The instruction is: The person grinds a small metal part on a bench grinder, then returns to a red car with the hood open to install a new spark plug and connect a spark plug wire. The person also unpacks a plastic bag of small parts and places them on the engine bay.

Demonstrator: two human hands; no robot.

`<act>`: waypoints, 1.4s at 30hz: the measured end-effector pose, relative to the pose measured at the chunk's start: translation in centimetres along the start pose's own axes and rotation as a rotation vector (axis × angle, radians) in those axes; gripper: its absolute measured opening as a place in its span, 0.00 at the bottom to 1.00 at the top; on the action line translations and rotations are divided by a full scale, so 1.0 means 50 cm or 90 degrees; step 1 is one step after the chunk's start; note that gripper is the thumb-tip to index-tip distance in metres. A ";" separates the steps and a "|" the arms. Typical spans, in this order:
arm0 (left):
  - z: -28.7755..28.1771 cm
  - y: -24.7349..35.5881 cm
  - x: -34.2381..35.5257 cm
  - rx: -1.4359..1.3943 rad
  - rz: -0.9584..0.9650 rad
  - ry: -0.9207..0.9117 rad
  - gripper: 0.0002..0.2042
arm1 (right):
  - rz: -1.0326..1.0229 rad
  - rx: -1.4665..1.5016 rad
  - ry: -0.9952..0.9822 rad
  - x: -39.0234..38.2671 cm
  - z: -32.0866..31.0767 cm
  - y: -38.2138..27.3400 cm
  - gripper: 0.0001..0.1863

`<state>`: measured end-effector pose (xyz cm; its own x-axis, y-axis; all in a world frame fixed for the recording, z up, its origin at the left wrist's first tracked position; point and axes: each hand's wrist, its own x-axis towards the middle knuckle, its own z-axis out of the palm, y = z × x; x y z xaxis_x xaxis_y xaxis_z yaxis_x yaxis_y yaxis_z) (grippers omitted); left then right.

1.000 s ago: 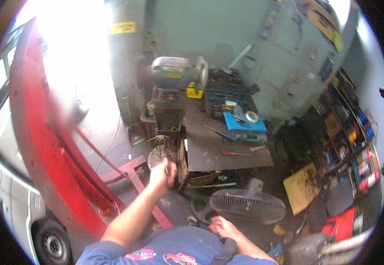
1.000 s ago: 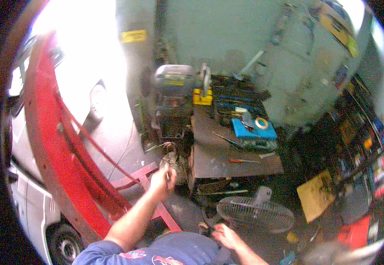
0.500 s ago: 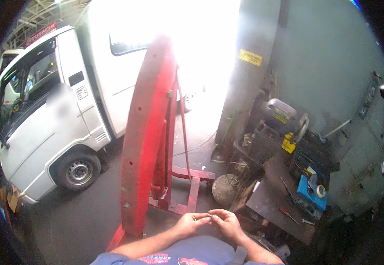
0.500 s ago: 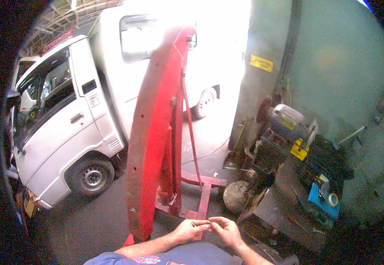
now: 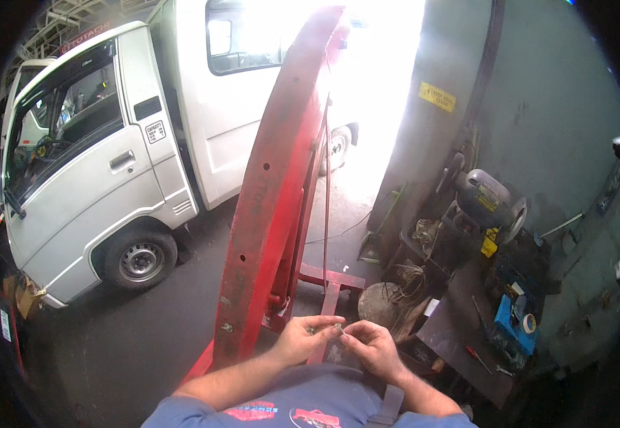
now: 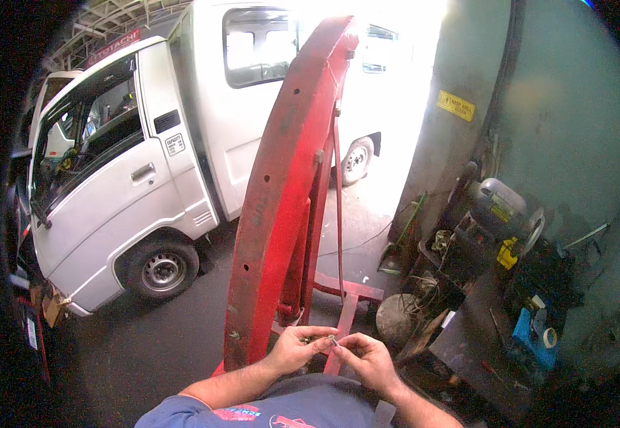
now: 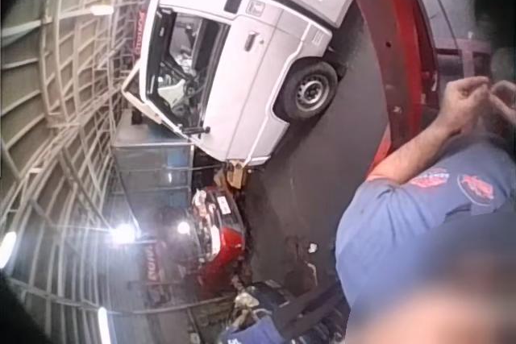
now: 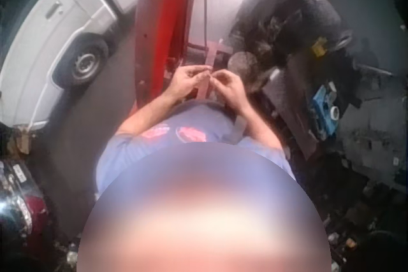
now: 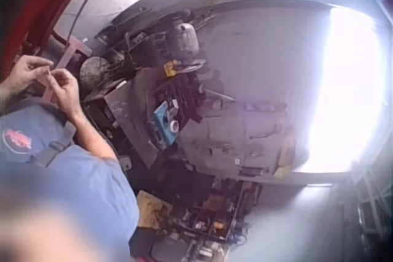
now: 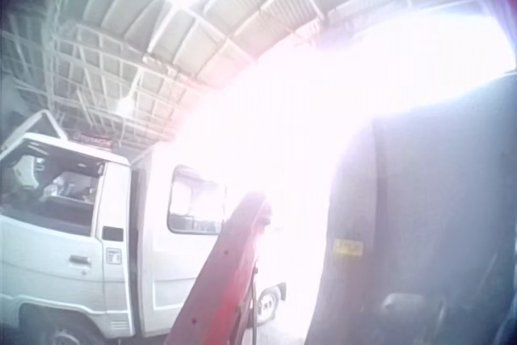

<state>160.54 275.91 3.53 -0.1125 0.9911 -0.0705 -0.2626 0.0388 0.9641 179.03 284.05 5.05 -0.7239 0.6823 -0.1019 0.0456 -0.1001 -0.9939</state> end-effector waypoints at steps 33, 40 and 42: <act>-0.094 -0.037 -0.122 -0.399 -0.036 0.314 0.10 | -0.604 -0.336 -0.570 0.001 0.211 -0.322 0.09; -0.079 -0.057 -0.127 -0.363 -0.050 0.314 0.08 | -0.677 -0.535 -0.563 -0.039 0.215 -0.367 0.08; -0.080 -0.053 -0.125 -0.348 -0.056 0.316 0.08 | -0.671 -0.557 -0.553 -0.034 0.212 -0.378 0.08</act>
<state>158.10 269.09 0.40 -0.4553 0.8081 -0.3738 -0.7152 -0.0819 0.6941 172.09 277.09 24.43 -0.8219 -0.4460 0.3542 -0.5592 0.7501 -0.3530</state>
